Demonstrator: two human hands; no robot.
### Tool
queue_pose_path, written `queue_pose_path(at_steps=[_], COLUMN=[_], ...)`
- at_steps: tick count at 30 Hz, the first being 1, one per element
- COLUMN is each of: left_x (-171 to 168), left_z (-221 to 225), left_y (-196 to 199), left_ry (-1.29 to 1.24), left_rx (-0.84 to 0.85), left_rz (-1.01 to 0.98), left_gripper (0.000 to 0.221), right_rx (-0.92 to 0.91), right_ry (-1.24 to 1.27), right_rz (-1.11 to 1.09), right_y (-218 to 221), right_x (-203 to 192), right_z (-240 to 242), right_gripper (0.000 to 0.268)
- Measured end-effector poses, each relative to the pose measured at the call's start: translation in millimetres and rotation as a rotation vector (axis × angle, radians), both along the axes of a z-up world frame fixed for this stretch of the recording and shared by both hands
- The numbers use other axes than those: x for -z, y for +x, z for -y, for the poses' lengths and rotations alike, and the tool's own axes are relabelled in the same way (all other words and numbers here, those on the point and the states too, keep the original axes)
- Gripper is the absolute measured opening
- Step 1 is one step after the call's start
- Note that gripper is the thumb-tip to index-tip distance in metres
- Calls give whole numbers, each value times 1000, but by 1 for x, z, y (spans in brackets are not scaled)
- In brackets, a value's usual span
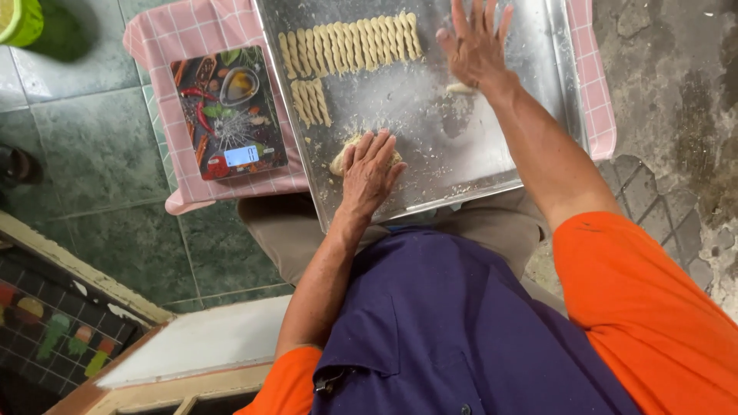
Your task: Rolling small pieces of dough into thin strips and twisting them into braided shapes on a metal baking tray.
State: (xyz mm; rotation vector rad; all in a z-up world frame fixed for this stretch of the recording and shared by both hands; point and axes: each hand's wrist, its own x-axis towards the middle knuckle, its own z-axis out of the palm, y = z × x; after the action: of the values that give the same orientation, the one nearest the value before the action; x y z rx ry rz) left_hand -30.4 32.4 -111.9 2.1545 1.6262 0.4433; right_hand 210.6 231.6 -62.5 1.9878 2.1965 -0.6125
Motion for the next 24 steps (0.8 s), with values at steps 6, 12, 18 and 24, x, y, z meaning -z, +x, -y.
queue_pose_path(at_steps=[6, 12, 18, 24], left_x=[3, 2, 9, 8], left_z=[0, 0, 1, 0], left_y=[2, 0, -1, -3], left_ry=[-33, -35, -71, -82], left_rx=[-11, -19, 8, 28], left_rz=[-3, 6, 10, 14], left_gripper=[57, 55, 58, 60], right_rx=[-179, -148, -103, -75], right_ry=[65, -151, -171, -17], right_rz=[85, 124, 45, 86], right_y=[-13, -50, -41, -4], right_x=[18, -20, -24, 6], right_z=[23, 127, 109, 25], right_gripper=[102, 82, 71, 94])
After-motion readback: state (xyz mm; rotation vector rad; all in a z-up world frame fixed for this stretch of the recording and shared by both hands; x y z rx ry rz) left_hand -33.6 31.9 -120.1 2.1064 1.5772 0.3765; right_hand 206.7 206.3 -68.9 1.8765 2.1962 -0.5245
